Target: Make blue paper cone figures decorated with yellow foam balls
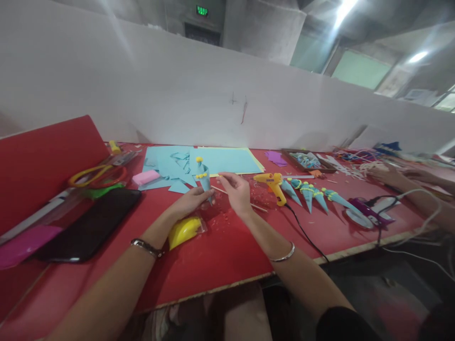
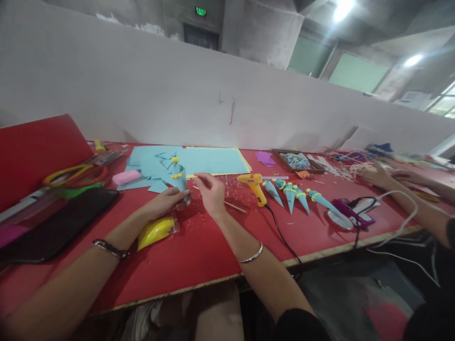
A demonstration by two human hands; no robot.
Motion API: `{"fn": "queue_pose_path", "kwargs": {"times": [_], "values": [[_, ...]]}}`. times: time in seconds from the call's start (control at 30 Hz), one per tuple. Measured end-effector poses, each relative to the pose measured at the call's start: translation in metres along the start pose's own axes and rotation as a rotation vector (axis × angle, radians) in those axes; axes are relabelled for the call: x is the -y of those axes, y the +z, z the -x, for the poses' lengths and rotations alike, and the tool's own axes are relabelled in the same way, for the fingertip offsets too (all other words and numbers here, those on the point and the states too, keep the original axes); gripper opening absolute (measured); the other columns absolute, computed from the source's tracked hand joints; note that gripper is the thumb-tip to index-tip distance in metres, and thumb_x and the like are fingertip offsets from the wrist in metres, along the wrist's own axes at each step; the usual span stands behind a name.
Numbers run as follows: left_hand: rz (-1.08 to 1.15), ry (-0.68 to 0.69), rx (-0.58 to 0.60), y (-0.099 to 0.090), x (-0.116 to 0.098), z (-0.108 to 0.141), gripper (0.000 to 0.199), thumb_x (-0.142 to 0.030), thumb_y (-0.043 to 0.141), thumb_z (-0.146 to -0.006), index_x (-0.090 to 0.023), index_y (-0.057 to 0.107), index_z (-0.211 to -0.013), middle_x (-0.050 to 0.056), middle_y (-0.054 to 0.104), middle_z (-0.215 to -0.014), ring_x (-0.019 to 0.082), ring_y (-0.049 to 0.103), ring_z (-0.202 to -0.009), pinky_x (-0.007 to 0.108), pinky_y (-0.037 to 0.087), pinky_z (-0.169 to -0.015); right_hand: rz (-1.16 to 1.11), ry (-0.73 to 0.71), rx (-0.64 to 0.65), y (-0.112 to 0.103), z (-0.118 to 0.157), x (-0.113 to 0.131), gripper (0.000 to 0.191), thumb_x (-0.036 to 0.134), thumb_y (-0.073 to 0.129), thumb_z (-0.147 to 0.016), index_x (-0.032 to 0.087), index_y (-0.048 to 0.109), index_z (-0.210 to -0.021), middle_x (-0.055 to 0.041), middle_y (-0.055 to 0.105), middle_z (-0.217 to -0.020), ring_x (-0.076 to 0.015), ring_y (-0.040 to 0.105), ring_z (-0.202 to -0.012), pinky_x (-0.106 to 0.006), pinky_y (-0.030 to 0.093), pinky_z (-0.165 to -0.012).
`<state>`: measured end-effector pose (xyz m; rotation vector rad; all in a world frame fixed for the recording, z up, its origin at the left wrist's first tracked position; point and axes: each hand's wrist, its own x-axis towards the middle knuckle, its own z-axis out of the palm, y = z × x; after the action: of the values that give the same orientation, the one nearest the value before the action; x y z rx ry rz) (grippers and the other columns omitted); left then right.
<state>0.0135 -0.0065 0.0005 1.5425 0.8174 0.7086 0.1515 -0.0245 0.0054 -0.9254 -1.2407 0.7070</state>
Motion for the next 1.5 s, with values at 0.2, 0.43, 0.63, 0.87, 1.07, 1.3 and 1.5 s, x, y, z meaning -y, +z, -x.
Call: {"fn": "queue_pose_path", "kwargs": {"times": [0.2, 0.43, 0.63, 0.87, 1.07, 1.3, 1.5], "values": [[-0.027, 0.028, -0.026, -0.001, -0.0002, -0.0004, 0.033, -0.049, 0.05, -0.074, -0.017, 0.045, -0.074, -0.003, 0.054, -0.062, 0.005, 0.039, -0.046, 0.019, 0.029, -0.045, 0.111, -0.116, -0.035, -0.003, -0.0021, -0.0042, 0.017, 0.027, 0.053, -0.074, 0.02, 0.065, -0.084, -0.0026, 0.064, -0.087, -0.0142, 0.06, -0.082, -0.028, 0.048, -0.077], [-0.06, 0.006, 0.031, 0.0025, -0.0049, 0.0043, 0.028, -0.044, 0.051, -0.074, -0.017, 0.046, -0.074, -0.004, 0.053, -0.06, 0.006, 0.04, -0.048, 0.02, 0.031, -0.046, 0.005, -0.035, 0.023, -0.001, -0.0008, -0.0023, 0.017, 0.029, 0.054, -0.074, 0.021, 0.065, -0.085, -0.0019, 0.067, -0.085, -0.0156, 0.062, -0.08, -0.03, 0.049, -0.077], [-0.077, 0.016, 0.101, 0.0009, -0.0002, 0.002, 0.03, -0.046, 0.05, -0.075, -0.017, 0.047, -0.072, -0.003, 0.053, -0.061, 0.007, 0.041, -0.05, 0.02, 0.033, -0.049, 0.063, -0.086, 0.009, -0.0028, -0.0018, -0.0006, 0.015, 0.032, 0.056, -0.073, 0.022, 0.065, -0.08, -0.0012, 0.063, -0.081, -0.0146, 0.059, -0.078, -0.028, 0.049, -0.074], [-0.071, 0.023, 0.149, 0.0014, -0.0004, 0.0016, 0.028, -0.044, 0.051, -0.074, -0.017, 0.046, -0.07, -0.003, 0.053, -0.059, 0.007, 0.041, -0.049, 0.021, 0.033, -0.049, 0.091, -0.16, 0.02, -0.0033, -0.0028, -0.0029, 0.012, 0.027, 0.056, -0.073, 0.023, 0.066, -0.079, -0.0011, 0.056, -0.08, -0.0129, 0.056, -0.076, -0.025, 0.047, -0.069], [-0.055, 0.025, 0.168, 0.0027, -0.0019, 0.0023, 0.026, -0.042, 0.053, -0.073, -0.017, 0.043, -0.072, -0.004, 0.052, -0.058, 0.007, 0.039, -0.047, 0.02, 0.031, -0.048, 0.123, -0.128, 0.015, -0.0033, -0.0028, -0.0018, 0.011, 0.023, 0.056, -0.073, 0.022, 0.065, -0.077, -0.0005, 0.055, -0.079, -0.0122, 0.055, -0.075, -0.024, 0.046, -0.069], [-0.043, 0.023, 0.178, 0.0033, -0.0044, 0.0036, 0.025, -0.039, 0.053, -0.073, -0.017, 0.043, -0.072, -0.005, 0.053, -0.058, 0.006, 0.04, -0.048, 0.02, 0.031, -0.048, 0.091, -0.064, 0.015, -0.0026, -0.0022, -0.002, 0.012, 0.025, 0.054, -0.074, 0.021, 0.063, -0.079, -0.0004, 0.055, -0.082, -0.0116, 0.054, -0.077, -0.024, 0.045, -0.071], [-0.04, 0.029, 0.185, 0.0026, -0.0021, 0.0029, 0.023, -0.038, 0.053, -0.074, -0.017, 0.043, -0.075, -0.005, 0.053, -0.058, 0.006, 0.04, -0.047, 0.02, 0.031, -0.047, 0.062, -0.016, -0.004, -0.0017, -0.0023, -0.0034, 0.012, 0.028, 0.053, -0.073, 0.019, 0.059, -0.077, -0.0002, 0.055, -0.082, -0.0114, 0.053, -0.077, -0.024, 0.043, -0.071]]}}
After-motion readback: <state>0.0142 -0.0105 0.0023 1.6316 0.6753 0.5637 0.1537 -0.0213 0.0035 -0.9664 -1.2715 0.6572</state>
